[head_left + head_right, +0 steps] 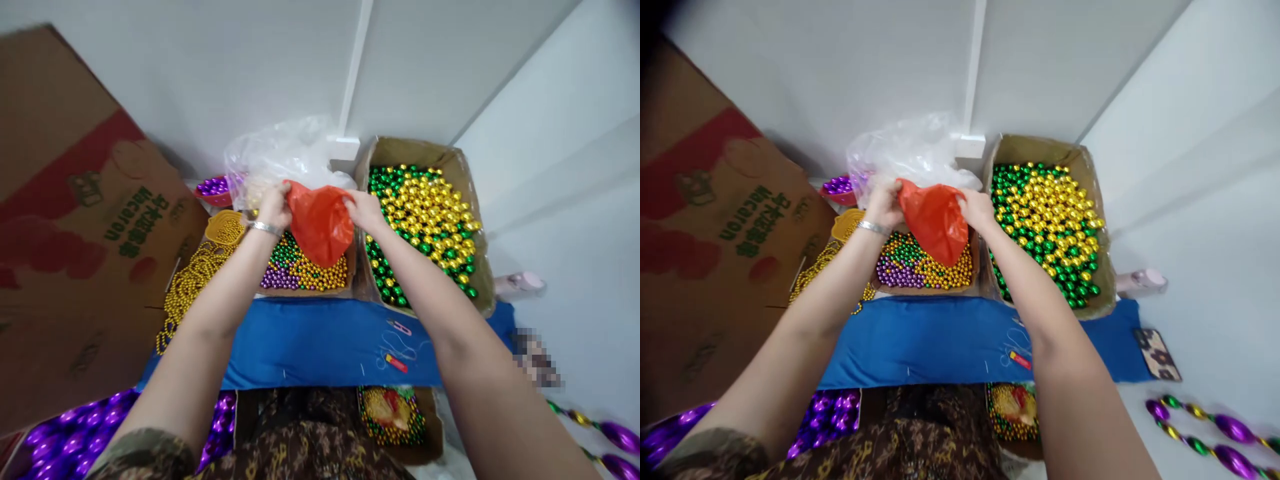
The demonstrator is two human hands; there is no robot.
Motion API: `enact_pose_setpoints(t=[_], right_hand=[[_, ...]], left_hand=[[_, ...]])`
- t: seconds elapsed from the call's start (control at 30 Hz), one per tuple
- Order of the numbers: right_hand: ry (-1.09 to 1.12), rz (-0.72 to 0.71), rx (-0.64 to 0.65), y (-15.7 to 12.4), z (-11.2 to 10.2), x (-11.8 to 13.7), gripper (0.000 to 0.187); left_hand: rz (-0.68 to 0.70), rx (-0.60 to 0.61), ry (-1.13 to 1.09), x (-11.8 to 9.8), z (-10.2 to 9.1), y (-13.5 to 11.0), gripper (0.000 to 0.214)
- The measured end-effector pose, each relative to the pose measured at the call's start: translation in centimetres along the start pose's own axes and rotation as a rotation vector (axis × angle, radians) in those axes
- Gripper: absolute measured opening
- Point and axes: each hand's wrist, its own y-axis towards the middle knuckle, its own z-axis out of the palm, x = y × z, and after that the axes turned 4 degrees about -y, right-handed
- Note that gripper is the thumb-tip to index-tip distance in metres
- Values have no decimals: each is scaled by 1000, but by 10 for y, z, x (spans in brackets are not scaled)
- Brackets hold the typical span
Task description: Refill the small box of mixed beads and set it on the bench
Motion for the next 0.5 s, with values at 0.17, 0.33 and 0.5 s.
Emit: enact_pose_setpoints(t=[0.17, 0.33, 0.5], right_hand=[[49, -50, 11, -14, 7, -8, 43], [103, -81, 151, -16, 17, -17, 39], [511, -142, 176, -25, 30, -20, 45]], left_hand=[[-32, -66, -130, 27, -21, -31, 17], [-6, -51, -141, 60, -51, -60, 24], [88, 99, 204, 109, -87, -76, 58]])
